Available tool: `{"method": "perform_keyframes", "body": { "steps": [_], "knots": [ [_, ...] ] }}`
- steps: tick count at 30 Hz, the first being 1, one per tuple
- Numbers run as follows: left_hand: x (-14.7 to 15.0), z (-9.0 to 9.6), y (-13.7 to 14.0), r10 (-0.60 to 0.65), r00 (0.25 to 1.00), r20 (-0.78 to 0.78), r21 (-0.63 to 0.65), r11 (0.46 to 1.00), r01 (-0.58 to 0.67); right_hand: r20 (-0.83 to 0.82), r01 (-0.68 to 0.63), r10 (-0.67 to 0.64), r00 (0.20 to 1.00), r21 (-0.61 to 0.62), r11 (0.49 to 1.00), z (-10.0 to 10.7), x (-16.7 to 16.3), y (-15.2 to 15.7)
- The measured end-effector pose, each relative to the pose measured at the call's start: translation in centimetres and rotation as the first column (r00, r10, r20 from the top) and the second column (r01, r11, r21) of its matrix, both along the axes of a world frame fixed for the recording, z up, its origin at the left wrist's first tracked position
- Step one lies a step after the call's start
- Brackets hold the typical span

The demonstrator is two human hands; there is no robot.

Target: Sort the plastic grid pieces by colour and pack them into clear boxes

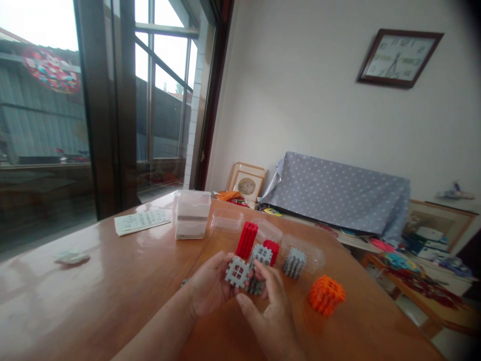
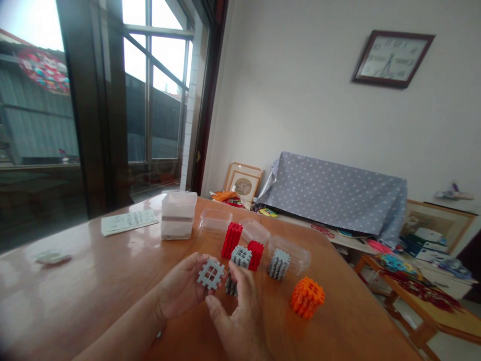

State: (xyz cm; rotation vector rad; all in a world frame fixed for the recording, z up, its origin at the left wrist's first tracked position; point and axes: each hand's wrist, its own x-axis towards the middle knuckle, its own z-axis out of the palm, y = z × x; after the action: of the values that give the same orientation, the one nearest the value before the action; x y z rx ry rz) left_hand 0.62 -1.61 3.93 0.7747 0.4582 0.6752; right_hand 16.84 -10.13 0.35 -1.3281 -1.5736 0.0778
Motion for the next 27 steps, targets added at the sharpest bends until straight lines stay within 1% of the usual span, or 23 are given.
{"method": "perform_keyframes", "body": {
  "steps": [4,11,17,23,27],
  "knots": [
    [-0.05,0.01,0.01,-0.039,0.998,0.045,-0.040,0.998,0.041,0.011,0.009,-0.009,1.000,0.009,1.000,0.12,-0.01,0.22],
    [0.32,-0.15,-0.28,-0.095,0.991,0.094,-0.053,0.994,0.101,0.027,-0.017,0.016,0.999,0.021,1.000,0.16,0.16,0.43],
    [0.40,-0.10,-0.26,-0.087,0.993,0.080,-0.059,0.994,0.092,0.049,-0.030,0.028,0.998,0.047,0.998,0.25,0.45,0.41],
    [0.51,-0.28,-0.19,-0.083,0.994,0.071,-0.044,0.995,0.086,0.024,-0.047,0.046,0.999,0.044,0.998,0.37,0.48,0.51],
    [0.64,-0.66,-0.08,-0.052,0.998,0.039,-0.023,0.998,0.053,0.033,-0.062,0.060,0.998,0.074,0.995,0.63,0.51,0.39]
  ]
}}
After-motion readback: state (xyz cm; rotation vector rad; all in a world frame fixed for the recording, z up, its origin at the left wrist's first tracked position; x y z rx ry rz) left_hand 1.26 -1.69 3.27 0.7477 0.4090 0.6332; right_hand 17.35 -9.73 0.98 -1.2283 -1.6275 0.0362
